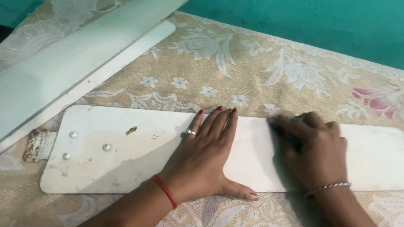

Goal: The person scrubs a white ceiling fan blade with a small abrasive sponge on a patterned cloth-covered surface. They hold the blade steady with one hand while scrubbing the surface and edges, then flip the blade to clean the other side.

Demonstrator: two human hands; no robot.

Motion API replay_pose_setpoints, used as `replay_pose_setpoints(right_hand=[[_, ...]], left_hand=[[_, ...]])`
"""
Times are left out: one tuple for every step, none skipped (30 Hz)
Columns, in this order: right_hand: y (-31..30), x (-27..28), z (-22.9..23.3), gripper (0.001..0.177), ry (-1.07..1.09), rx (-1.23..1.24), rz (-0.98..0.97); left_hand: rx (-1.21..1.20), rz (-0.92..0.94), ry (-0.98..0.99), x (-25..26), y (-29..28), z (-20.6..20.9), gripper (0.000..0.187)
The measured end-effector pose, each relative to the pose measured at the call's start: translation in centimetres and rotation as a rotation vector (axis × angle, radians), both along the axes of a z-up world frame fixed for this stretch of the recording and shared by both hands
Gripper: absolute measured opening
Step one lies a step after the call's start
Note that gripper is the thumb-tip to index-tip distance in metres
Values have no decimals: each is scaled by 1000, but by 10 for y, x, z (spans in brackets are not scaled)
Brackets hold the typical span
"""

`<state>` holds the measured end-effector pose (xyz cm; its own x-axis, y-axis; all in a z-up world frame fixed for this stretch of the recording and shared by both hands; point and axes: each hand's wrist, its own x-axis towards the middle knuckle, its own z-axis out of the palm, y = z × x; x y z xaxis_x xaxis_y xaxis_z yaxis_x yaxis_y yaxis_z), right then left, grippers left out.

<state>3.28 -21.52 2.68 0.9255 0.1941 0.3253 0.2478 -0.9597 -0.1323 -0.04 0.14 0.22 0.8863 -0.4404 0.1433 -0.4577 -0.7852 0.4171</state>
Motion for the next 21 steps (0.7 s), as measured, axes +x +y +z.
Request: replay_pose_setpoints(right_hand=[[-9,4,0,27,-23,10,-21],[-16,6,0,29,-46,20,-42],[-22,5,-1,32,-96,50,-12],[-26,2,-2,35,-147,80,19],[-27,-1,-3,38,-197,112,50],[-24,-4,-3,33,-227,150,141],[-19,-9,-4,28,-253,190,234],[-12,-13,-3,23,-279,230,328],[-4,-16,-1,26,-215,202,378],[5,-18,0,30,-150,174,428],[12,-20,2,34,-84,147,478],[15,-23,6,38,-68,75,443],[17,-24,8,42,-50,5,410],[19,-25,8,47,-33,-64,377],[18,-24,8,45,16,-48,326],[13,-23,7,43,66,-33,275],[6,-20,6,41,112,-16,222],[-1,-14,4,43,111,-38,199],[-10,-5,3,44,109,-62,176],[-17,2,0,46,107,-86,154],[-24,7,-3,45,86,-90,110]], left_hand=[[0,-7,-9,0,-1,1,159],[10,-8,-11,1,-1,1,159],[18,-7,-10,0,-1,1,159],[27,-6,-9,0,-1,1,158],[25,-11,-22,1,-2,0,159],[24,-16,-35,2,-2,-1,159],[24,-19,-45,1,-2,-2,160],[24,-10,-43,0,-1,-3,159],[25,-6,-46,0,-1,-4,159],[26,-3,-49,0,-1,-5,159],[24,-5,-41,1,-2,-6,159],[22,-8,-32,2,-2,-7,160],[21,-8,-22,3,-2,-8,161],[14,-11,-33,4,-2,-9,161],[7,-13,-42,4,-2,-10,161],[-1,-16,-51,4,-2,-10,162],[-4,-13,-33,4,-2,-9,161],[-7,-10,-15,3,-1,-8,161],[-12,-7,1,2,-1,-7,161],[-10,-4,11,1,-1,-6,161],[-10,0,19,1,0,-4,161]])
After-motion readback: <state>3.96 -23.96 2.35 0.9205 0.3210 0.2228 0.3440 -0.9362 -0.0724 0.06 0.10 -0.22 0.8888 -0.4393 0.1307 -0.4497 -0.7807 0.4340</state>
